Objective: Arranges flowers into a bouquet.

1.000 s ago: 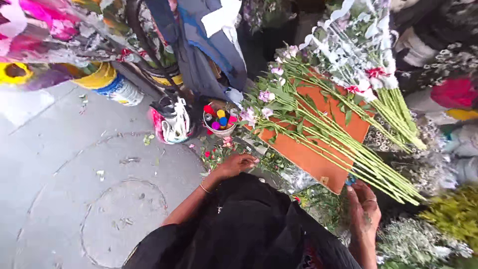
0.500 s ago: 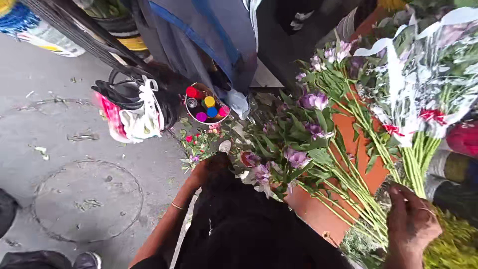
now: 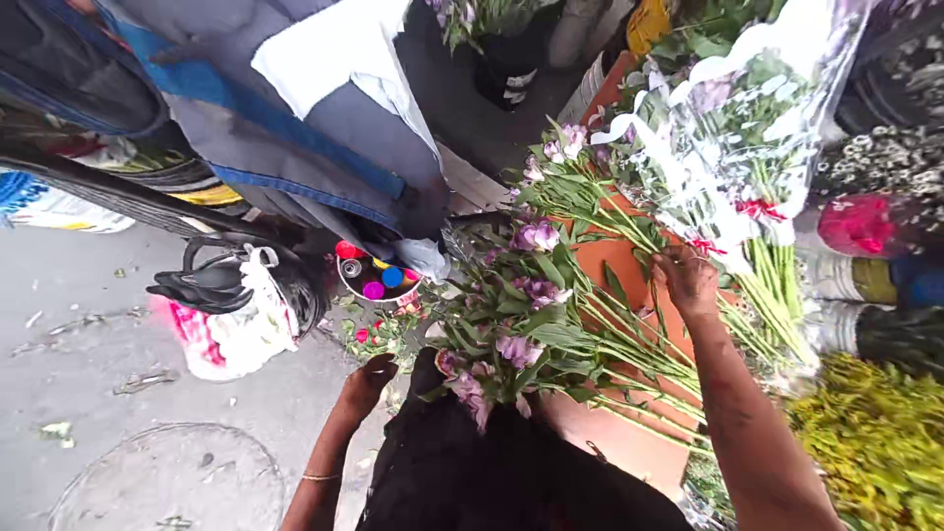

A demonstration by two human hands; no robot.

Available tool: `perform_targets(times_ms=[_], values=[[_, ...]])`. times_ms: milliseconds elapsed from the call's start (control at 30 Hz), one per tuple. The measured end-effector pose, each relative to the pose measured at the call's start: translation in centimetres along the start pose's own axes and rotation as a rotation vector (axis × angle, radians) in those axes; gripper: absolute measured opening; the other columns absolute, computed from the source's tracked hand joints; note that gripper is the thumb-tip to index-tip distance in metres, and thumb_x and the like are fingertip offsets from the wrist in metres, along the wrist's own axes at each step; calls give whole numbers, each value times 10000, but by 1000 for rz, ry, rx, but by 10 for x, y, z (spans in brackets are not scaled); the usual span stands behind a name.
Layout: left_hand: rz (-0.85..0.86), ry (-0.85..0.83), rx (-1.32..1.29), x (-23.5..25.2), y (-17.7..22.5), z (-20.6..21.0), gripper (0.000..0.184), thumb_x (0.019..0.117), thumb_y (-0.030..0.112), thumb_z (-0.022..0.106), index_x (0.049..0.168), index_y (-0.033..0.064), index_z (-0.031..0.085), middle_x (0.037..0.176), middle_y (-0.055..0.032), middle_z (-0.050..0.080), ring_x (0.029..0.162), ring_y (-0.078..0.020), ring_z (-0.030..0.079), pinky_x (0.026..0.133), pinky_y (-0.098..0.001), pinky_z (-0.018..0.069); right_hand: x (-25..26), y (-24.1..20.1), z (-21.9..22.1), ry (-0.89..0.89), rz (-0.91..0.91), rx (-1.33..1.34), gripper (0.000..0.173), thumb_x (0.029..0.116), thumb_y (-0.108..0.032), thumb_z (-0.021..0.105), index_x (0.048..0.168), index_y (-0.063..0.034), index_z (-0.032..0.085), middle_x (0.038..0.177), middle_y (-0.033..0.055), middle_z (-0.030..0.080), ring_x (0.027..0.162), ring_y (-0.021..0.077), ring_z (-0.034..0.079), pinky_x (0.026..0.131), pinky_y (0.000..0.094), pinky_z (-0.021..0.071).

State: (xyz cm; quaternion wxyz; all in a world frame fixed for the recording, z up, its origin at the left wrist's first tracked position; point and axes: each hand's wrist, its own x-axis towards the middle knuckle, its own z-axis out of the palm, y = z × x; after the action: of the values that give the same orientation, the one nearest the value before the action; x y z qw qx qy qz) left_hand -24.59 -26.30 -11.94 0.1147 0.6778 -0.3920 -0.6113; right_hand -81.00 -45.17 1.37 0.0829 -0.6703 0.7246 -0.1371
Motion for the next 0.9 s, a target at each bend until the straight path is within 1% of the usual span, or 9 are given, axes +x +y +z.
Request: perform_targets(times_ms=[133,233,300,367,500,600,733,833,900], values=[[74,147,-25,-33,12,3,362,1051,146,548,1366,-29,578,1204,-222,695,1043,-325,705,958,-524,544,-7,-9,-22,368,-101,-91,314,1076,-209,488,1167,11,692,1217,251,679,1114,416,674,936,553,530],[189,370,-183,-59,30,8,330,1049,130,540,1313,-57,602,1148,-201,713,968,-238,731,915,-428,586,-8,-16,-55,503,-199,-149,330,1090,-178,448,1315,-82,670,1207,250,691,1034,443,696,820,587,541],[283,499,-302,-75,45,12,321,1053,131,521,1283,-80,593,1114,-160,712,916,-155,727,879,-344,600,-13,-25,-90,551,-310,-215,350,1091,-177,459,1386,-137,644,1161,247,702,1010,437,701,799,580,539],[380,604,-364,-89,55,18,310,1050,145,524,1245,-83,599,1066,-107,722,865,-97,724,841,-297,608,-25,-36,-126,553,-389,-268,328,1086,-163,469,1345,-114,665,1176,251,696,1042,437,691,823,580,535],[605,727,-260,-109,82,43,291,1042,173,545,1170,-65,651,996,-47,731,800,-12,686,768,-211,584,-43,-50,-169,533,-317,-287,343,1099,-183,417,1331,-77,647,1208,280,647,1021,458,668,789,594,512],[888,589,-189,-120,128,69,274,1037,180,570,1127,-49,690,972,-29,733,772,0,669,724,-189,580,-59,-68,-184,533,-273,-117,338,1095,-159,429,1296,-2,651,1173,306,641,1029,451,657,855,570,513],[1224,294,14,-133,195,98,269,1042,195,582,1124,-11,734,1027,-99,734,861,-76,690,795,-248,597,-88,-88,-201,536,-265,-35,310,1092,-158,458,1247,-1,675,1106,279,650,994,401,657,859,521,510],[1328,100,149,-140,218,118,239,1039,171,583,1119,11,741,1063,-115,743,982,-136,707,913,-293,579,-136,-69,-217,456,-230,4,335,1088,-199,477,1251,21,669,1140,293,657,1054,385,645,929,516,498],[1338,-27,196,-142,217,130,224,1033,173,596,1117,27,743,1065,-112,739,1001,-170,708,927,-321,573,-165,-36,-221,409,-261,100,342,1088,-190,479,1237,70,642,1113,256,658,975,270,650,887,412,536]])
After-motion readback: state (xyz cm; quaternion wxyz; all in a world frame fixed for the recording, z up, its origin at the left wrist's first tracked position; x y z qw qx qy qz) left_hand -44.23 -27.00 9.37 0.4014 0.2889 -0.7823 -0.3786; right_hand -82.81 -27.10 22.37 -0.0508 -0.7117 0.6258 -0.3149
